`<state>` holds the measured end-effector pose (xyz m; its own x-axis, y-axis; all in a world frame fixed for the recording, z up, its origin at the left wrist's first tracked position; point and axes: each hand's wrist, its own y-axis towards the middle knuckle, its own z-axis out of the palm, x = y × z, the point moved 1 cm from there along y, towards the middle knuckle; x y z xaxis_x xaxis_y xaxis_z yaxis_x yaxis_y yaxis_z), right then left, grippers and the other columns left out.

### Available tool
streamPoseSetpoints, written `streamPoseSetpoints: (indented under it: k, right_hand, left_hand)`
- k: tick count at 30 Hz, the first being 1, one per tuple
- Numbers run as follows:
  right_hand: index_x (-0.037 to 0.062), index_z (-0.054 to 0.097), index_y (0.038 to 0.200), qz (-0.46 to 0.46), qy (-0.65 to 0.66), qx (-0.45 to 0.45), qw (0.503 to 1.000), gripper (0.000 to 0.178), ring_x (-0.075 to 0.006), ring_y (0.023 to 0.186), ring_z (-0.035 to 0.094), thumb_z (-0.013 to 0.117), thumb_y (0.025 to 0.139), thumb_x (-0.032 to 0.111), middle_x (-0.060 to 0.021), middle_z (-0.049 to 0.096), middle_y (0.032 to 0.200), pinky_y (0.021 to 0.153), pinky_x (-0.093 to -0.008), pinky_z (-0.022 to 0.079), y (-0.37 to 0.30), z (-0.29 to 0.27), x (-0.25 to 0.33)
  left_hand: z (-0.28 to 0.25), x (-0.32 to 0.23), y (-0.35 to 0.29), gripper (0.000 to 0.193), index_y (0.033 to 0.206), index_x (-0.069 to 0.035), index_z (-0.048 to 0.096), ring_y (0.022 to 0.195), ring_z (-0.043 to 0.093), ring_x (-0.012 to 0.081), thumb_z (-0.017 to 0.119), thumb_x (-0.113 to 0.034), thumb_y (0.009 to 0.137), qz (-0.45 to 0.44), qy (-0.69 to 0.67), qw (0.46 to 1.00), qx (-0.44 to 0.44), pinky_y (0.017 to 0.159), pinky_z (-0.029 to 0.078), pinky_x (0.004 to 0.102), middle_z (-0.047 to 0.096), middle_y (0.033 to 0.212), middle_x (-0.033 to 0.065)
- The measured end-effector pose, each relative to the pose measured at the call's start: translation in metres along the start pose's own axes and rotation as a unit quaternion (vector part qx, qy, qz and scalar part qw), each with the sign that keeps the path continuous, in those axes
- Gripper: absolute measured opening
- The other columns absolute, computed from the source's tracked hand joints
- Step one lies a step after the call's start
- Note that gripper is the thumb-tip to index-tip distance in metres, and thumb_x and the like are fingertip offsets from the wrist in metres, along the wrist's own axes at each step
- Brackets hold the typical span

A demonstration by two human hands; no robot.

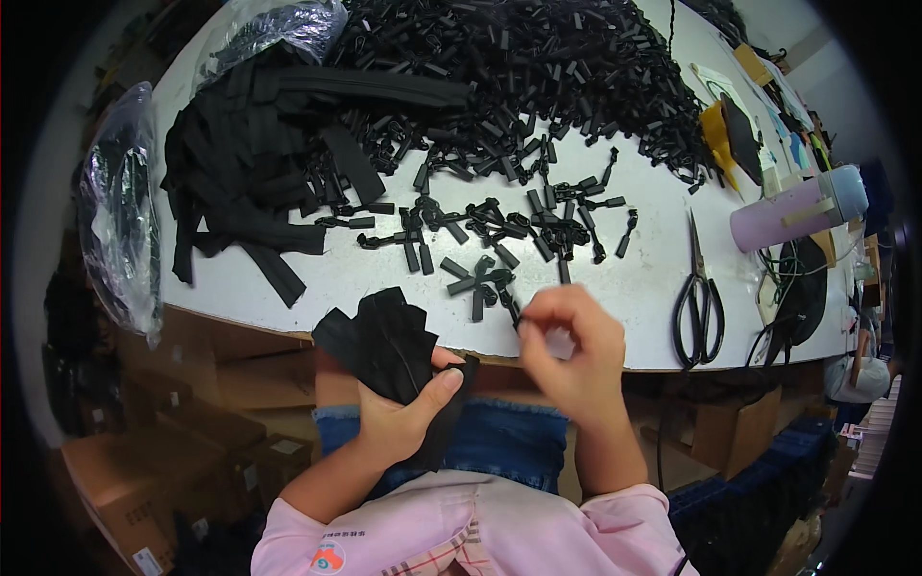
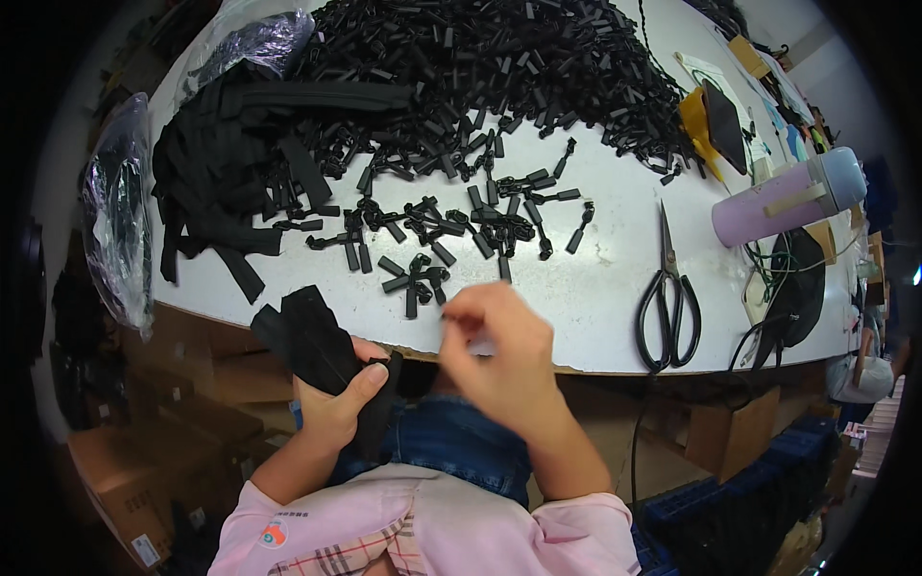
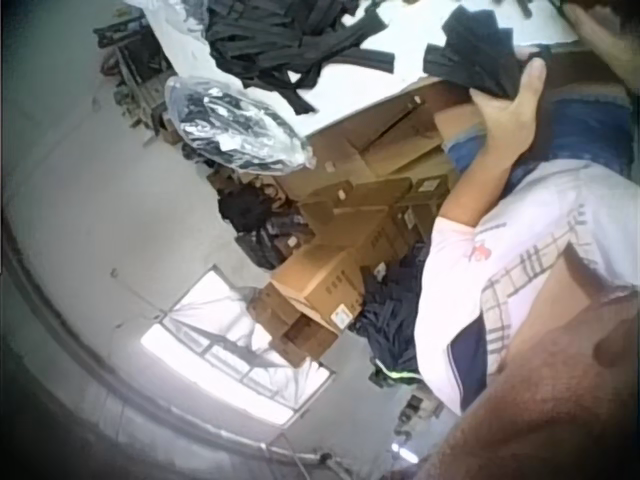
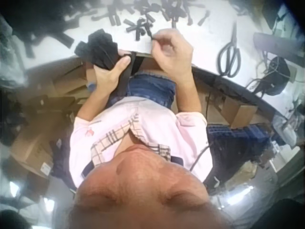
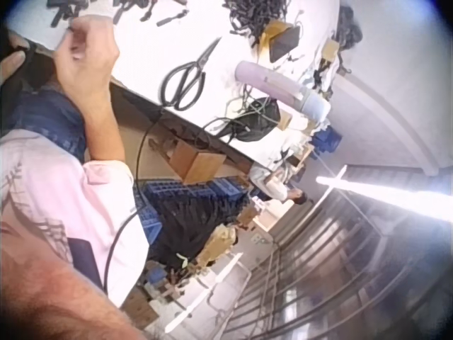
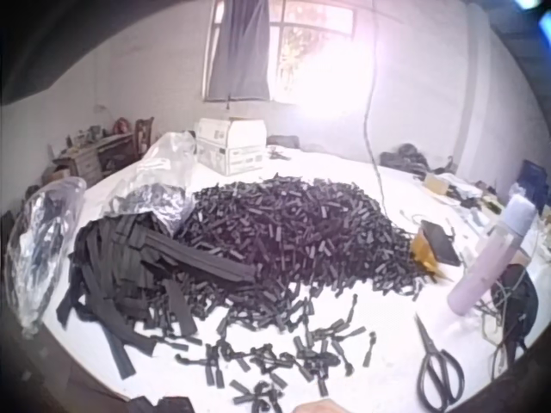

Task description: Assembling plastic clips onto black fabric straps at a workbench.

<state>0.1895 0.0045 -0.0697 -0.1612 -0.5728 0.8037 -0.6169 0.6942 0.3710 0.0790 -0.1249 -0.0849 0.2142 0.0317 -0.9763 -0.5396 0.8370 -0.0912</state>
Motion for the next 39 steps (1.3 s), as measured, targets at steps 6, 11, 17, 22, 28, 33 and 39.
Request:
streamPoseSetpoints:
  k: [6, 11, 17, 22, 28, 33, 39]
  right_hand:
    - [-0.0026, 0.052, 0.086, -0.082, 0.069, 0.085, 0.991, 0.027, -0.0136, 0.062, 0.055, 0.056, 0.061, -0.012, -0.0109, 0.054, 0.076, 0.051, -0.0210, 0.047, -0.013, 0.007, 0.025]
    - [-0.0036, 0.051, 0.096, -0.078, 0.113, 0.095, 0.986, 0.038, -0.0145, 0.063, 0.056, 0.055, 0.060, -0.013, -0.0118, 0.054, 0.075, 0.052, -0.0214, 0.047, -0.012, 0.006, 0.023]
    - [-0.0039, 0.050, 0.101, -0.167, 0.074, 0.080, 0.980, 0.042, -0.0137, 0.063, 0.055, 0.054, 0.061, -0.015, -0.0110, 0.055, 0.075, 0.053, -0.0197, 0.047, -0.010, 0.008, 0.021]
    - [-0.0042, 0.051, 0.102, -0.039, 0.167, 0.092, 0.981, 0.042, -0.0143, 0.064, 0.055, 0.055, 0.061, -0.014, -0.0116, 0.056, 0.075, 0.055, -0.0197, 0.046, -0.018, 0.007, 0.015]
    - [-0.0042, 0.050, 0.103, -0.086, 0.152, 0.084, 0.981, 0.044, -0.0157, 0.065, 0.055, 0.056, 0.060, -0.014, -0.0115, 0.058, 0.075, 0.056, -0.0211, 0.046, -0.013, 0.008, 0.019]
    - [-0.0042, 0.049, 0.104, -0.153, 0.099, 0.088, 0.979, 0.045, -0.0172, 0.065, 0.056, 0.056, 0.060, -0.014, -0.0103, 0.059, 0.073, 0.056, -0.0210, 0.045, -0.012, 0.010, 0.017]
    - [-0.0046, 0.051, 0.097, -0.013, 0.158, -0.018, 0.987, 0.033, -0.0146, 0.065, 0.054, 0.057, 0.065, -0.010, -0.0118, 0.057, 0.077, 0.055, -0.0221, 0.045, -0.031, 0.022, 0.023]
  left_hand:
    - [0.008, -0.005, -0.003, 0.009, 0.079, 0.001, 0.054, 0.074, 0.050, 0.0129, 0.056, 0.002, 0.070, 0.021, 0.000, 1.000, -0.012, 0.067, 0.040, 0.0242, 0.054, 0.081, 0.0073]
    - [0.008, -0.002, -0.005, 0.012, 0.081, 0.001, 0.053, 0.075, 0.050, 0.0122, 0.055, 0.005, 0.070, 0.025, 0.005, 1.000, 0.002, 0.068, 0.040, 0.0235, 0.053, 0.082, 0.0070]
    - [0.004, 0.000, -0.005, 0.016, 0.088, 0.001, 0.053, 0.074, 0.051, 0.0083, 0.056, 0.004, 0.072, 0.045, 0.032, 0.998, 0.019, 0.066, 0.042, 0.0199, 0.055, 0.082, 0.0033]
    - [0.003, -0.001, -0.002, 0.015, 0.087, 0.001, 0.052, 0.075, 0.050, 0.0081, 0.055, 0.004, 0.073, 0.010, -0.041, 0.998, 0.051, 0.066, 0.041, 0.0203, 0.053, 0.082, 0.0033]
    - [0.006, -0.002, -0.003, 0.016, 0.089, 0.001, 0.051, 0.076, 0.049, 0.0083, 0.054, 0.004, 0.074, 0.002, -0.036, 0.998, 0.042, 0.067, 0.041, 0.0209, 0.053, 0.084, 0.0037]
    - [0.008, -0.011, 0.003, 0.018, 0.091, 0.001, 0.052, 0.076, 0.051, 0.0083, 0.055, 0.004, 0.073, 0.057, 0.022, 0.997, 0.043, 0.067, 0.042, 0.0203, 0.054, 0.084, 0.0040]
    - [0.002, -0.004, -0.004, 0.019, 0.092, 0.002, 0.051, 0.078, 0.051, 0.0095, 0.054, 0.004, 0.074, 0.020, -0.064, 0.998, 0.021, 0.068, 0.042, 0.0210, 0.054, 0.087, 0.0046]
